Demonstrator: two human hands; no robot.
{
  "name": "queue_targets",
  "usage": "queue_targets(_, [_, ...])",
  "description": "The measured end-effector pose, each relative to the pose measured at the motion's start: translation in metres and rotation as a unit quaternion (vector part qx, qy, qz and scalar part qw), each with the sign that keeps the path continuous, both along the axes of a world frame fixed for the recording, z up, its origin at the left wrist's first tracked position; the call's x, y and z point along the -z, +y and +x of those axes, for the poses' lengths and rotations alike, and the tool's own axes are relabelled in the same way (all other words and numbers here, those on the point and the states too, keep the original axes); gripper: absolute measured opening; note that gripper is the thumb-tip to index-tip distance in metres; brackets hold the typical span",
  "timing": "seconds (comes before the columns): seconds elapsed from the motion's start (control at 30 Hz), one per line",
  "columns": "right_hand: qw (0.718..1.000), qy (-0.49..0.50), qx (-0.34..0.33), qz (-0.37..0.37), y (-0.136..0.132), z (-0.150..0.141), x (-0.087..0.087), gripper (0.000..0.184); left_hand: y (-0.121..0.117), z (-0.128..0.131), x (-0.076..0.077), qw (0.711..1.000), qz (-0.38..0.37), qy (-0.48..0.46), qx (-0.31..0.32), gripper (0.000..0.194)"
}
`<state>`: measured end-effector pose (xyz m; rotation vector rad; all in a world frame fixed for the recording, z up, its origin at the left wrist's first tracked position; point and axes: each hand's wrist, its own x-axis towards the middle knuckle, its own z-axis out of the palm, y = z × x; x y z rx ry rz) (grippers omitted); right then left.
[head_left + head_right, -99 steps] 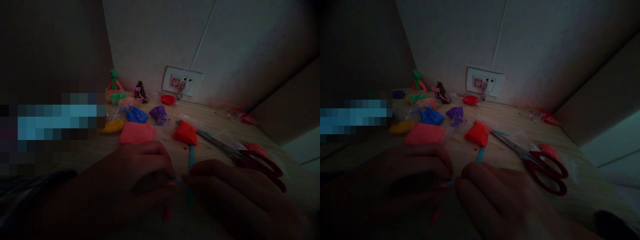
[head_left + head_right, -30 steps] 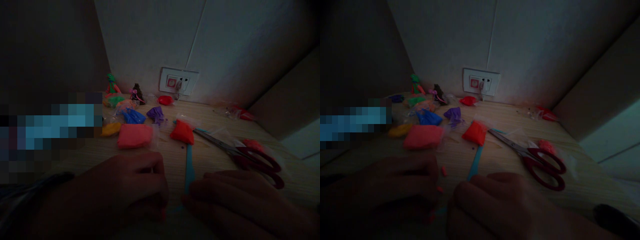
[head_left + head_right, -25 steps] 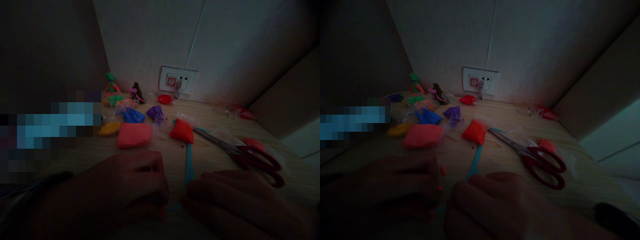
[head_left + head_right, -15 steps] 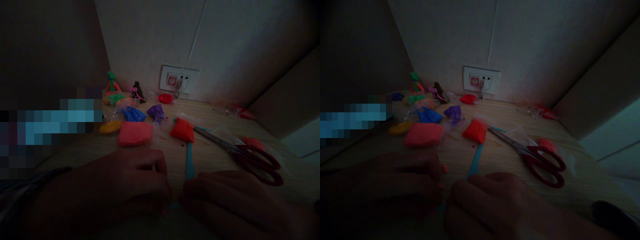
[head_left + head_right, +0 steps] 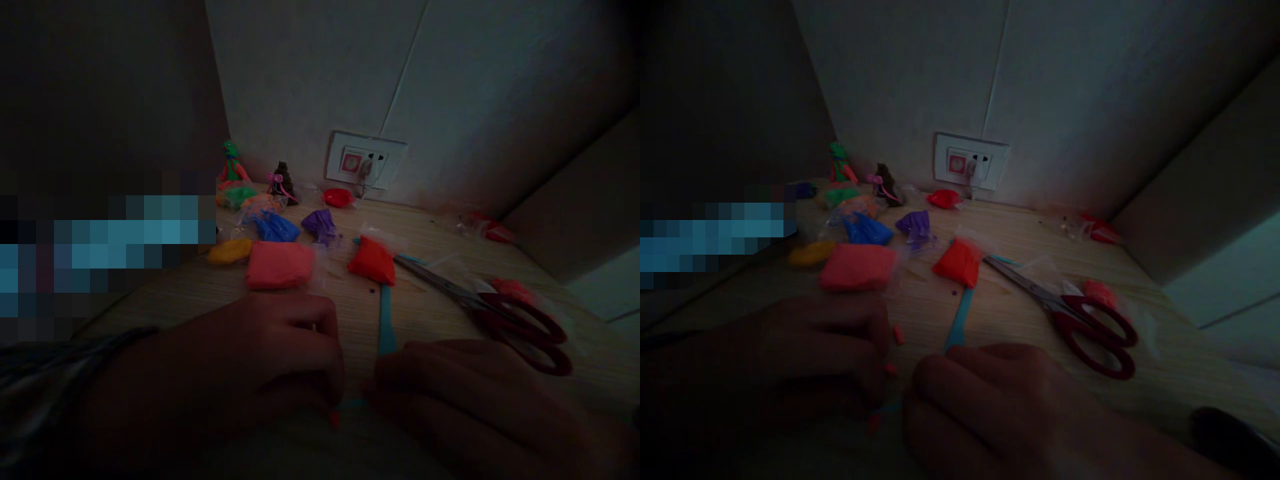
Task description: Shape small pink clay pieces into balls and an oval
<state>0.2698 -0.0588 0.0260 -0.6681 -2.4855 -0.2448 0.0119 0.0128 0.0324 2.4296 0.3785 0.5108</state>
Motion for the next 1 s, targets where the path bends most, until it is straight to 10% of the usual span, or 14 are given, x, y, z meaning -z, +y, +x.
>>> queue_targets(1.0, [0.995,0.058,0.016,-0.077,0.0,-0.002,0.008,0.07,0.001,-0.002,0.015,0.998,-0.003,-0.059,0.01,0.023])
